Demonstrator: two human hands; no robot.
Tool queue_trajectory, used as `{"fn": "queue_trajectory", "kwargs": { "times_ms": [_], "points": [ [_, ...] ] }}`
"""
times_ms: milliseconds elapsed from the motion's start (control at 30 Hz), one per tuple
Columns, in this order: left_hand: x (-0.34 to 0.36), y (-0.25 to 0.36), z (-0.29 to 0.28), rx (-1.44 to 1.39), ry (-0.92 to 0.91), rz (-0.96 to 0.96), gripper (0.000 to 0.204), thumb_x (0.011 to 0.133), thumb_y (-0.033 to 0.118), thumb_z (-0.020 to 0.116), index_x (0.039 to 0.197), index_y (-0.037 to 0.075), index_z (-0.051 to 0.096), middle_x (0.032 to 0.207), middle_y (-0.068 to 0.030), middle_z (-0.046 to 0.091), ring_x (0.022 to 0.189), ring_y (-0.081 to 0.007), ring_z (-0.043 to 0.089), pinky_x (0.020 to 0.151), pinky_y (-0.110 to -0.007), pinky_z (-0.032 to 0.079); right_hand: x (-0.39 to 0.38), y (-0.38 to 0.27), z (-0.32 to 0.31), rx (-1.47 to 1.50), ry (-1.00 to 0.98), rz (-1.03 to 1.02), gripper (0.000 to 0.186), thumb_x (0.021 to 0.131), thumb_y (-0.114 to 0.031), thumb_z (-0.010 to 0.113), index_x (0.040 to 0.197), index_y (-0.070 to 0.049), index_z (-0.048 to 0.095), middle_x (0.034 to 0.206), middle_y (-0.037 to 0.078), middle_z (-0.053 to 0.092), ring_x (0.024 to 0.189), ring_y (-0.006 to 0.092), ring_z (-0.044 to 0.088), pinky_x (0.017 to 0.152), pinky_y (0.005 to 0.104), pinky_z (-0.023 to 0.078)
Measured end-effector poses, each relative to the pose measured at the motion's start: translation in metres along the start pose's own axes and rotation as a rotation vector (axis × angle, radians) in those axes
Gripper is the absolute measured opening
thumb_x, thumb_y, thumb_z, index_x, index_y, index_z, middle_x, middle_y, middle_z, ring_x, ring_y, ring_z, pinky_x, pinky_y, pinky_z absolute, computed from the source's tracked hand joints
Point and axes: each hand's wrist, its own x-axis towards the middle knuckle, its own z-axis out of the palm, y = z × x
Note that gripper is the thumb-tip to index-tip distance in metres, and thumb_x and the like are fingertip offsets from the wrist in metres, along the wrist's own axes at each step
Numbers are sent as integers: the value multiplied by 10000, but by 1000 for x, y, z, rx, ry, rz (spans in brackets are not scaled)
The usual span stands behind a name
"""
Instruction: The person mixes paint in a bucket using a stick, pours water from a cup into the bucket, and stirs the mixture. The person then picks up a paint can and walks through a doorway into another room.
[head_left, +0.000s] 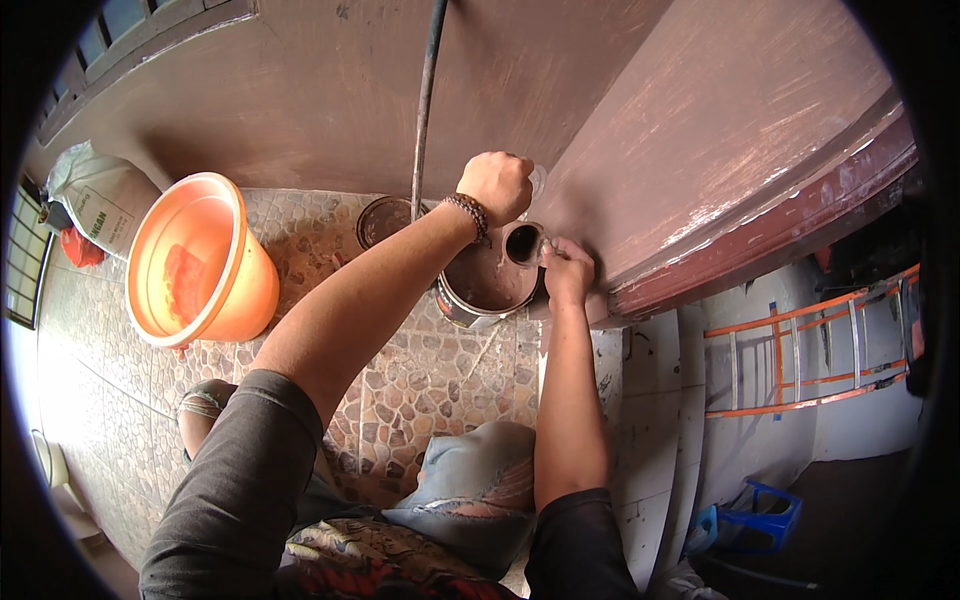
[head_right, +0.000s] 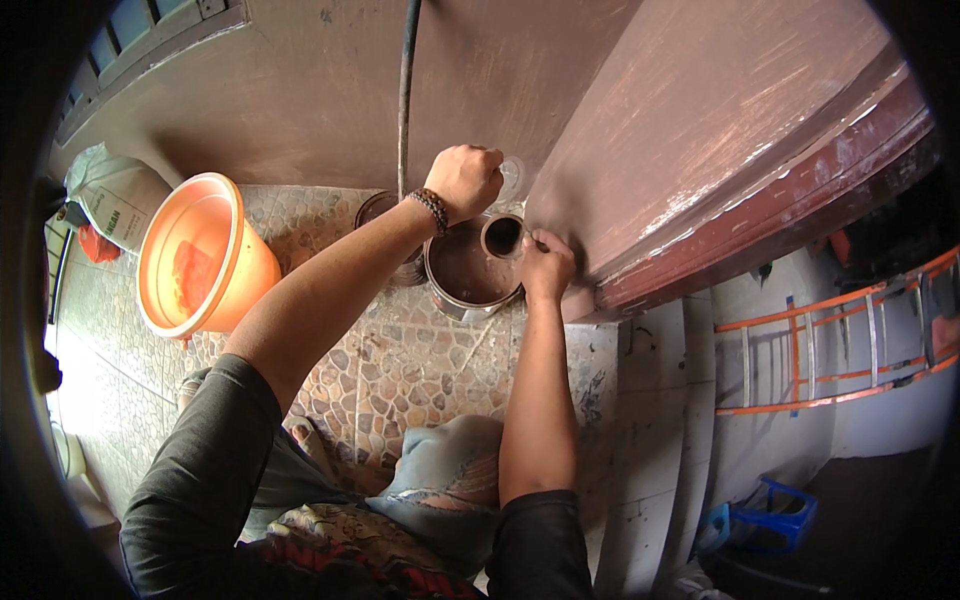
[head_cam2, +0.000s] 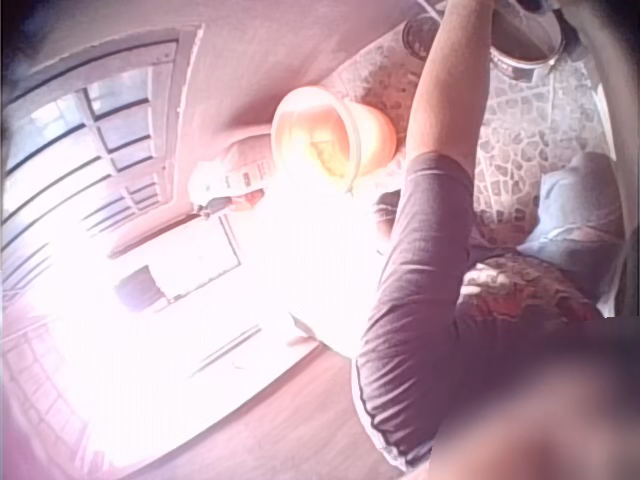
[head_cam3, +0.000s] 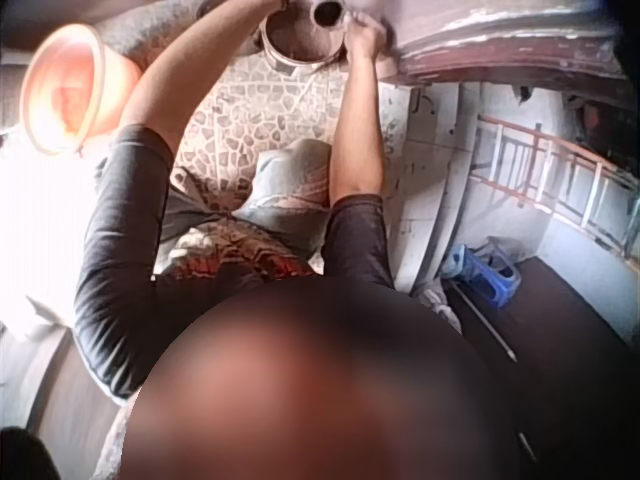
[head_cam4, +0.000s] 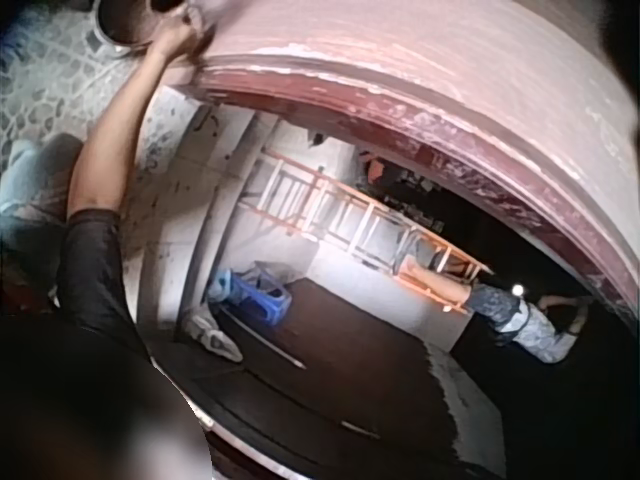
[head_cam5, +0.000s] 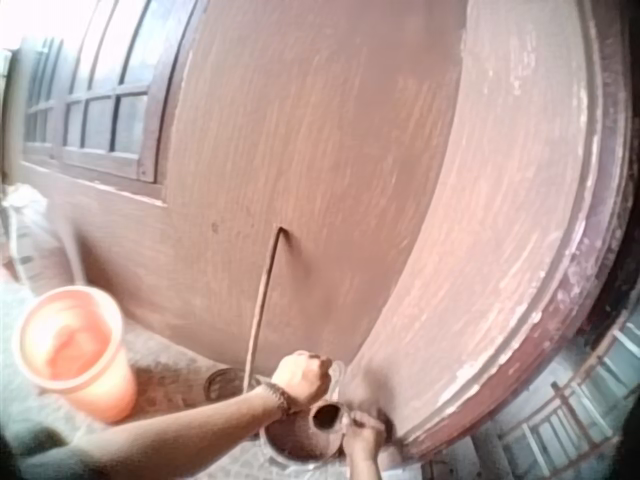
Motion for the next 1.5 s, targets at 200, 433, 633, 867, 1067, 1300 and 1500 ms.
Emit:
{"fn": "queue_trajectory", "kwargs": {
  "times_ms": [200, 433, 633, 867, 1067, 1300, 1500],
  "points": [
    [-4, -2, 5, -52, 81, 29, 122, 739, 120, 539, 667, 28, 576, 684, -178, 615, 699, -381, 615, 658, -483, 498, 0, -5, -3, -185, 38, -128, 197, 833, -20, 693, 1014, 56, 673, 822, 85, 682, 696, 135, 613, 666, 276, 503],
    [-5, -2, 6, -63, 106, 58, 130, 745, 119, 546, 656, 28, 572, 675, -179, 610, 689, -382, 612, 655, -482, 497, -9, -23, -3, -245, 62, -131, 203, 810, -49, 721, 989, 41, 692, 850, 106, 705, 732, 157, 643, 703, 289, 519],
    [-4, -2, 4, -71, 123, 81, 132, 746, 114, 549, 648, 28, 564, 669, -178, 605, 687, -379, 612, 654, -483, 495, -14, -34, -3, -264, 48, -81, 220, 810, -51, 718, 1007, 41, 692, 888, 123, 714, 772, 168, 659, 729, 295, 527],
    [-4, -3, 1, -51, 104, 97, 120, 750, 113, 557, 666, 28, 565, 681, -169, 611, 700, -369, 615, 655, -478, 497, -13, -32, 0, -273, 45, -90, 223, 804, -64, 726, 994, 49, 695, 851, 124, 716, 736, 170, 661, 713, 292, 524],
    [-3, -4, -1, -26, 94, 97, 115, 750, 115, 566, 673, 30, 570, 681, -165, 612, 694, -365, 614, 650, -470, 498, -11, -28, 0, -232, 48, -80, 215, 803, -62, 721, 979, 58, 696, 839, 126, 715, 725, 165, 658, 699, 293, 522],
    [-5, -4, -2, -32, 107, 104, 118, 750, 122, 572, 679, 29, 574, 687, -163, 616, 696, -362, 616, 646, -468, 499, -9, -28, 0, -251, 64, -78, 210, 804, -58, 714, 977, 60, 697, 834, 125, 715, 727, 165, 660, 695, 292, 525],
    [-5, -5, -2, -19, 98, 106, 121, 755, 128, 570, 685, 29, 576, 696, -162, 621, 696, -358, 617, 643, -467, 499, -11, -31, -2, -245, 74, -45, 212, 804, -52, 709, 985, 57, 696, 830, 120, 714, 716, 162, 657, 687, 291, 524]
  ]
}}
